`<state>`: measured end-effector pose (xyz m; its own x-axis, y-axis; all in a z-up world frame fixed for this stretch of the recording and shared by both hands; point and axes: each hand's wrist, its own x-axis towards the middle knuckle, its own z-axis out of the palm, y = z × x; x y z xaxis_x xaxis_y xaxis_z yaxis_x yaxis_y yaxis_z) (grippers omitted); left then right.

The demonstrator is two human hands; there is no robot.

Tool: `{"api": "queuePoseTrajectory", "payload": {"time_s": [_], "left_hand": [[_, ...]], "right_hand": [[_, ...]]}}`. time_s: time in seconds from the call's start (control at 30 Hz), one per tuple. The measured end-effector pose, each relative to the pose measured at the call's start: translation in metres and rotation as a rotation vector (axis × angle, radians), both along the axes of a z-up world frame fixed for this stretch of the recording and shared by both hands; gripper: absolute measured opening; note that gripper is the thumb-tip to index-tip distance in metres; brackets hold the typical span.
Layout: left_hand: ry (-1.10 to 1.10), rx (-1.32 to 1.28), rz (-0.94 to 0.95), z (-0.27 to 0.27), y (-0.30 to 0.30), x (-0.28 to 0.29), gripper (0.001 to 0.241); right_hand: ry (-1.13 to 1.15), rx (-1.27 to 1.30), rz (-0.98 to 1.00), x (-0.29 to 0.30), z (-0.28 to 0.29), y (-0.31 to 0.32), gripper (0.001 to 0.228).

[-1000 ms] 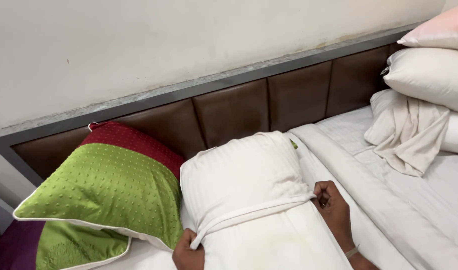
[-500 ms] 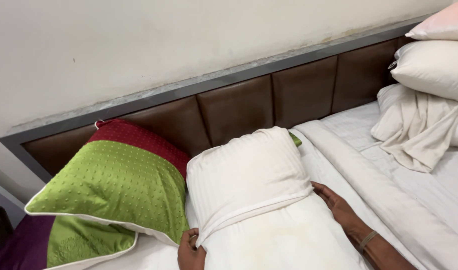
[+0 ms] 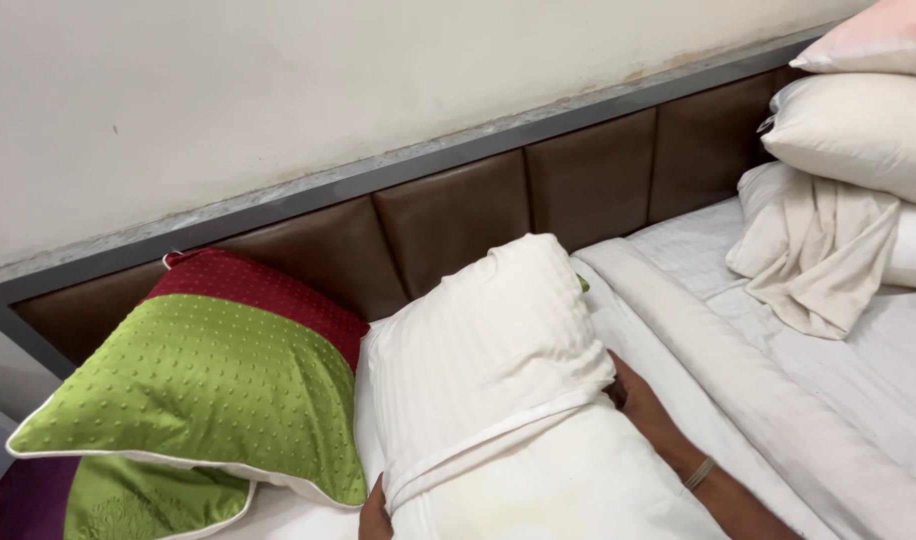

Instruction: The person inserts a white pillow into a white pillowcase on a bed. They first attempt to insert the pillow into a satin pillowcase, then switch to a different white pillowcase, pulling the fabric over the pillow and tucking the edges to secure it.

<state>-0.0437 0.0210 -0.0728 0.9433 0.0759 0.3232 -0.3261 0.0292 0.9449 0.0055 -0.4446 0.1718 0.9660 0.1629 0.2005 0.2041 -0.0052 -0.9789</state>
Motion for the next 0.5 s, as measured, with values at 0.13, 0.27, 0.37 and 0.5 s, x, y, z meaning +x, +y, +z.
{"api": "queuePoseTrajectory", "payload": {"time_s": [0.13,0.27,0.37,0.5], "left_hand": [[-0.049,0.042,0.029,-0.043,0.024,0.089,0.056],[0.006,0.004,0.033,-0.056,0.017,0.103,0.054],[0.057,-0.013,-0.013,-0.020,0.005,0.088,0.056],[0.111,-0.011,0.003,0.012,-0.006,0.067,0.057]], "right_hand": [[-0.061,-0.116,-0.226,0.053,-0.095,-0.036,0.083],[-0.119,-0.290,-0.374,0.092,-0.163,-0.068,0.050],[-0.203,-0.212,-0.551,0.065,-0.133,-0.057,0.057],[-0.321,-0.063,-0.395,0.028,-0.053,-0.035,0.036]]}}
